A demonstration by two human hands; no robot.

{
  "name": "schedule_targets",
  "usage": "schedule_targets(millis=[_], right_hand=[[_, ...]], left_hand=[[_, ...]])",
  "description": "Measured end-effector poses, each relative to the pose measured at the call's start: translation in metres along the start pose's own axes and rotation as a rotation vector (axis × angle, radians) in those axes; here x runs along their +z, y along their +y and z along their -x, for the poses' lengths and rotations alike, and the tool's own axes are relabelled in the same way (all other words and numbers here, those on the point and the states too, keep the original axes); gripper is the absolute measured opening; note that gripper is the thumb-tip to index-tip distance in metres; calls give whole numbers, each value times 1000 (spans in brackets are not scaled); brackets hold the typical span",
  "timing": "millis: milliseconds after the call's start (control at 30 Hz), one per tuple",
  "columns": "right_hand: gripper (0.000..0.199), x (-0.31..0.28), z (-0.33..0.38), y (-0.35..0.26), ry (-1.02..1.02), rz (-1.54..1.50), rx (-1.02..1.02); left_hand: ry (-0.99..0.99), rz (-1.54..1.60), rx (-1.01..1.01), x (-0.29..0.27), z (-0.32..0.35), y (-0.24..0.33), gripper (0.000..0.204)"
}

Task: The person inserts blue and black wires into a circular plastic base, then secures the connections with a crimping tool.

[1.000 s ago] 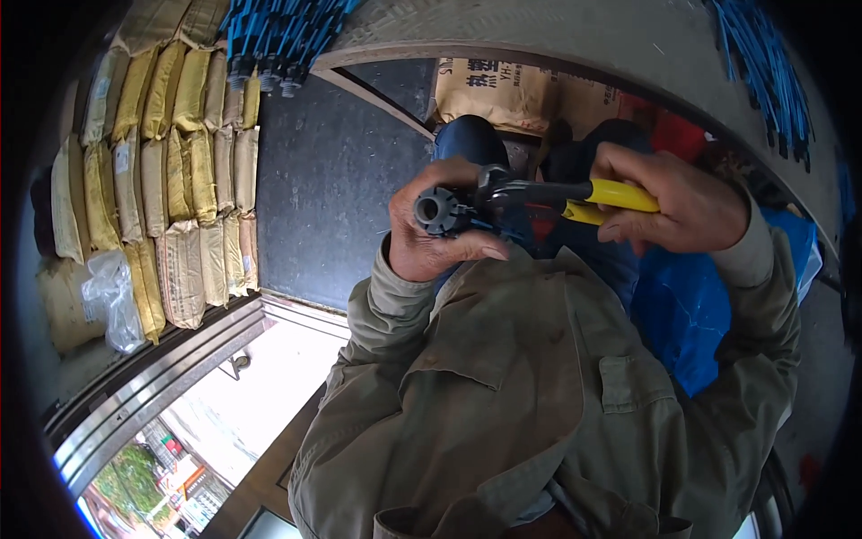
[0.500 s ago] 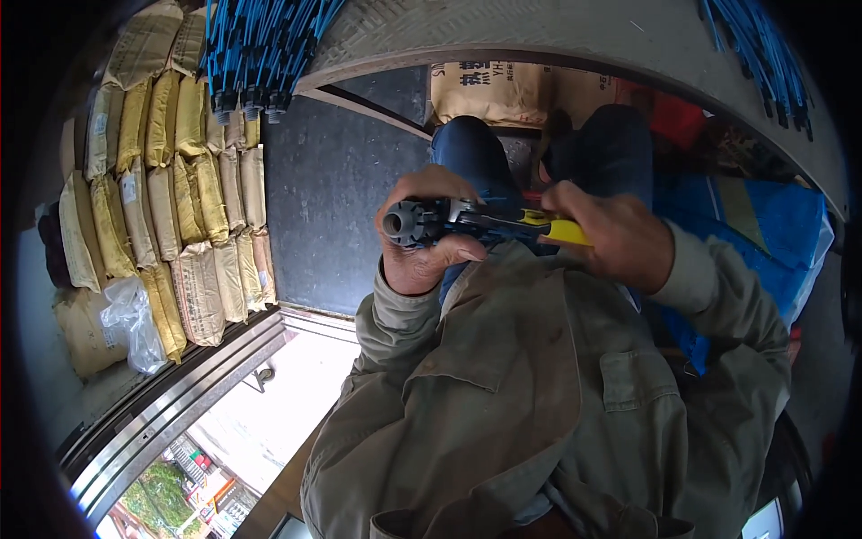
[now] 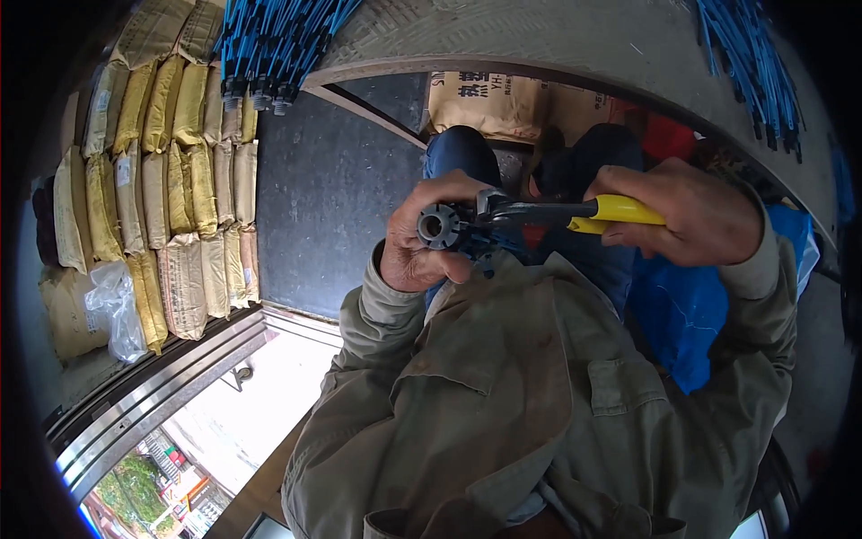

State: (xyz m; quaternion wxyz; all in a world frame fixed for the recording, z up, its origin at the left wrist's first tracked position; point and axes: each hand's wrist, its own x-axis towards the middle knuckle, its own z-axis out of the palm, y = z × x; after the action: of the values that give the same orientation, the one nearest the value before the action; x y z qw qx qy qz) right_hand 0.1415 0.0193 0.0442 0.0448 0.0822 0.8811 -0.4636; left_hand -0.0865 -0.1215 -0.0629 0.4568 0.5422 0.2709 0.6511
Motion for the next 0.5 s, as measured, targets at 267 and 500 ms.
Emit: schedule_targets(millis=[267, 500], right_hand=[[22, -17, -3, -19, -108, 211, 72], [22, -10, -4, -34, -30, 321, 165]], left_hand=[[-113, -100, -26, 5, 0, 6, 66], [99, -144, -117, 16, -8, 15, 55]])
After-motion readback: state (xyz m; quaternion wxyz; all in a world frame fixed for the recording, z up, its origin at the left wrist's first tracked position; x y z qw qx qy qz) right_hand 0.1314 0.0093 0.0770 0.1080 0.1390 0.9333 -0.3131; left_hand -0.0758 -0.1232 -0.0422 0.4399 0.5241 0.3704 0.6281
